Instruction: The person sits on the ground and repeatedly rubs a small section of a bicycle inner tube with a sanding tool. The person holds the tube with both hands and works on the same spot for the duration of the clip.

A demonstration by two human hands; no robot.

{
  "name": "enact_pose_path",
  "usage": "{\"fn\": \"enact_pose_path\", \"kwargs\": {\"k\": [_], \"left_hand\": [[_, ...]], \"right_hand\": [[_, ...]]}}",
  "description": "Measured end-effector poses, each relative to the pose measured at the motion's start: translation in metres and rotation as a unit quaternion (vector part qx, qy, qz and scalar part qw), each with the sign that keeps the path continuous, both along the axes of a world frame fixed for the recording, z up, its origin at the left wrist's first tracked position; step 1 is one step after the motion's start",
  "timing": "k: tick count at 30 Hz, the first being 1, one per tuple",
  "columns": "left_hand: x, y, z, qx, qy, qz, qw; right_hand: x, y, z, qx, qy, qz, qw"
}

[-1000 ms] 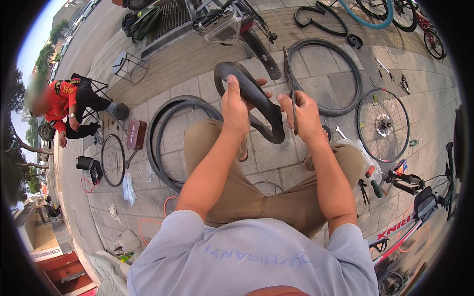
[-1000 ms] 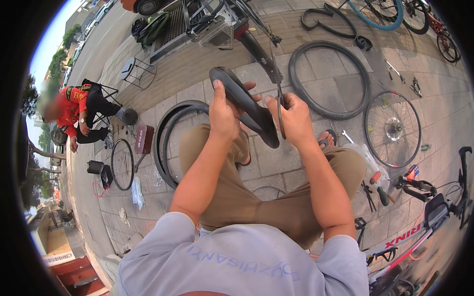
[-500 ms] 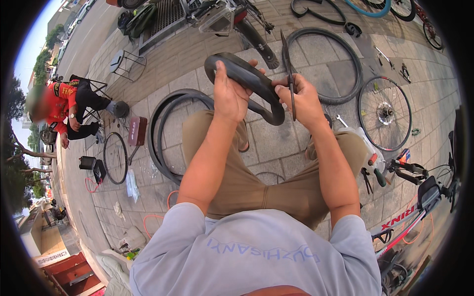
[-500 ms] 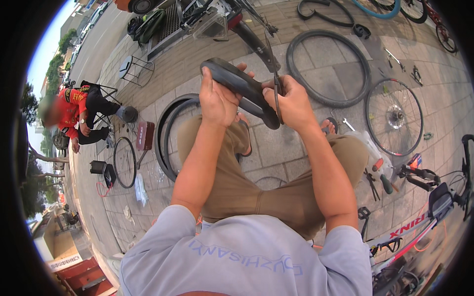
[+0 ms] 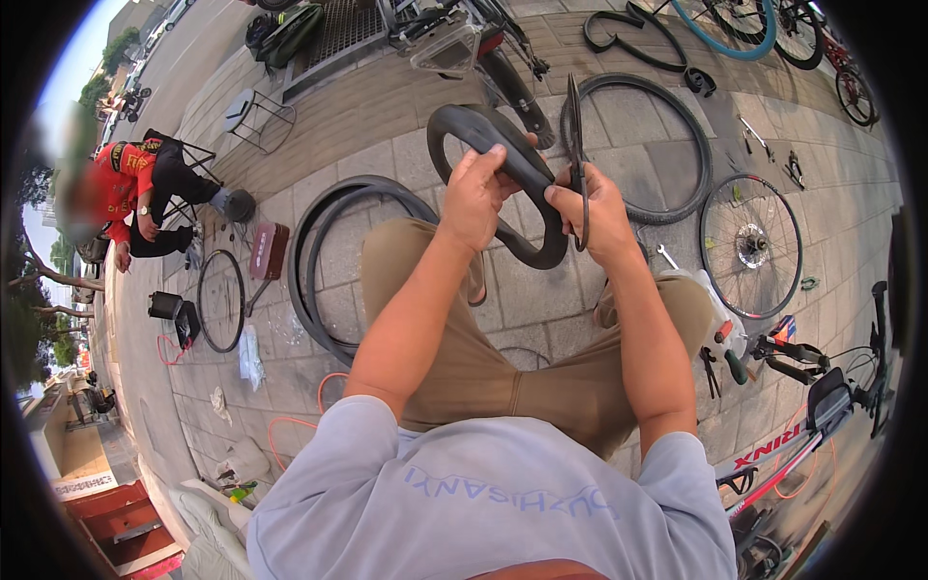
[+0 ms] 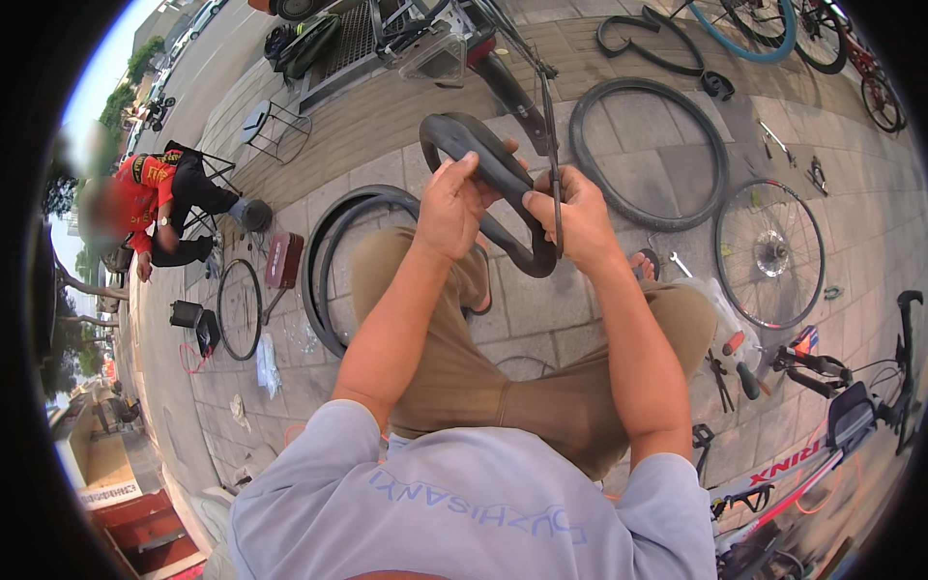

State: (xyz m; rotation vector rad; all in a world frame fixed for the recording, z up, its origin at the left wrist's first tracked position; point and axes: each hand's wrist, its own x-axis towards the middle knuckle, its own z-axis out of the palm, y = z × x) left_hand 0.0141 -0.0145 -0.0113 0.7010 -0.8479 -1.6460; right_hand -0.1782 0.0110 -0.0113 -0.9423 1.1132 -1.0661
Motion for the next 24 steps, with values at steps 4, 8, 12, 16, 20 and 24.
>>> {"fn": "enact_pose_path", "kwargs": {"k": [4,8,12,16,20,24], "left_hand": [[-0.009,0.008,-0.003,-0.028,-0.106,-0.004,0.994],[-0.012,0.010,-0.011,-0.021,-0.159,0.005,0.987],[-0.012,0.011,-0.010,0.035,-0.133,0.002,0.991],[-0.011,0.013,-0.013,0.045,-0.069,-0.004,0.997],[-0.014,0.016,-0.006,0.116,0.018,-0.044,0.992],[-0.009,0.010,-0.030,0.269,0.030,-0.067,0.960]], "right_hand": [[-0.008,-0.001,0.002,-0.015,0.019,-0.002,1.000],[-0.011,-0.003,0.008,-0.050,0.056,-0.010,0.997],[-0.016,-0.004,0.017,-0.054,0.058,-0.015,0.997],[-0.021,-0.002,0.014,-0.055,0.061,0.006,0.997],[-0.020,0.006,0.003,-0.068,0.019,-0.012,0.997],[-0.016,0.010,0.002,-0.085,0.017,-0.017,0.996]]}}
